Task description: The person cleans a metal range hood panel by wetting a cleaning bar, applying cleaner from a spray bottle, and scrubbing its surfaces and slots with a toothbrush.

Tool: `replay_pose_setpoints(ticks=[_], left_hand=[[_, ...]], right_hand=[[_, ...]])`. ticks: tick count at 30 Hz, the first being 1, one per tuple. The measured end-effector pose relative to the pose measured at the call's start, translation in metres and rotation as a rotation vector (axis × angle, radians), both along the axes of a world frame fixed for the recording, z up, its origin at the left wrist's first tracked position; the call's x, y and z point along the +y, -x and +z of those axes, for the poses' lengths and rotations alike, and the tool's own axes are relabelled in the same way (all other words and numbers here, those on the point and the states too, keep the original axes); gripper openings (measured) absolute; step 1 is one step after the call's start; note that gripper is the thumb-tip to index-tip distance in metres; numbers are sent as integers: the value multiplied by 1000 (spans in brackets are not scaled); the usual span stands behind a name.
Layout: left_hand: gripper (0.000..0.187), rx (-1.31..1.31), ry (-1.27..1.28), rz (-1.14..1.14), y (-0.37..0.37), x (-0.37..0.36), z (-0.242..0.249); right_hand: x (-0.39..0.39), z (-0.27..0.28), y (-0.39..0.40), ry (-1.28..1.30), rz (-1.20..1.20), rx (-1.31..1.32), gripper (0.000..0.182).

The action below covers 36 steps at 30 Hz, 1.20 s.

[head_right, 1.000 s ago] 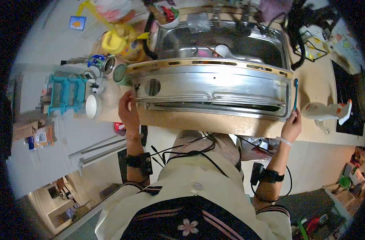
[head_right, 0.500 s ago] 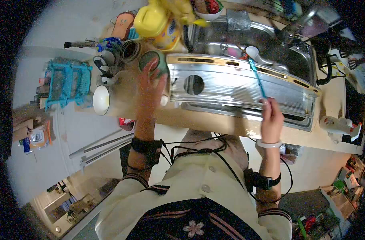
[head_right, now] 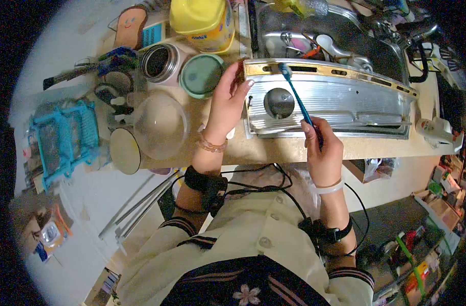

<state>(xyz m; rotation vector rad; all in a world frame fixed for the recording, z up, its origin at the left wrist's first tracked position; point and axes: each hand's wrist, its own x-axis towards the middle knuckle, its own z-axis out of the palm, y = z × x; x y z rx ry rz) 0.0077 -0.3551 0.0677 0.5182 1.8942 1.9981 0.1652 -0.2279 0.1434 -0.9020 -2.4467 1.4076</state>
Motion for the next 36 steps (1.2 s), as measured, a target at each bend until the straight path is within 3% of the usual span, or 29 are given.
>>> replay_pose_setpoints(ticks=[2, 5, 8, 12, 14, 19, 22, 24, 26, 27, 30, 33, 36], left_hand=[[43, 65, 35, 10, 0, 2, -4], [41, 221, 131, 51, 0, 3, -6], [39, 322, 210, 116, -6, 9, 6], [39, 388, 257, 132, -6, 11, 10], [39, 443, 251, 133, -5, 10, 10], [39, 464, 273, 149, -6, 10, 8], [38, 413, 291, 154, -9, 11, 10], [38, 465, 305, 182, -7, 12, 8], [39, 509, 339, 206, -9, 11, 4], [40, 409, 354, 161, -9, 11, 11], [40, 494, 314, 194, -7, 13, 8], [40, 470, 331, 216, -10, 14, 11], [39, 404, 221, 200, -7, 15, 0]], right_hand=[[-4, 5, 3, -125, 20, -57, 20], [-5, 9, 7, 203, -95, -127, 22], [-33, 3, 30, -163, 23, -86, 23], [-31, 4, 36, -212, -77, -196, 22], [-47, -8, 37, -432, -15, -139, 21], [-42, -15, 30, -348, -105, -146, 16], [-51, -11, 31, -416, 23, -153, 16], [-38, -11, 24, -288, -87, -240, 15], [-54, -12, 26, -362, -9, -182, 15], [-56, -12, 26, -366, 17, -172, 14], [-42, -13, 21, -281, -103, -210, 13], [-60, -13, 25, -406, 26, -168, 15], [-47, -11, 22, -319, -95, -218, 15]])
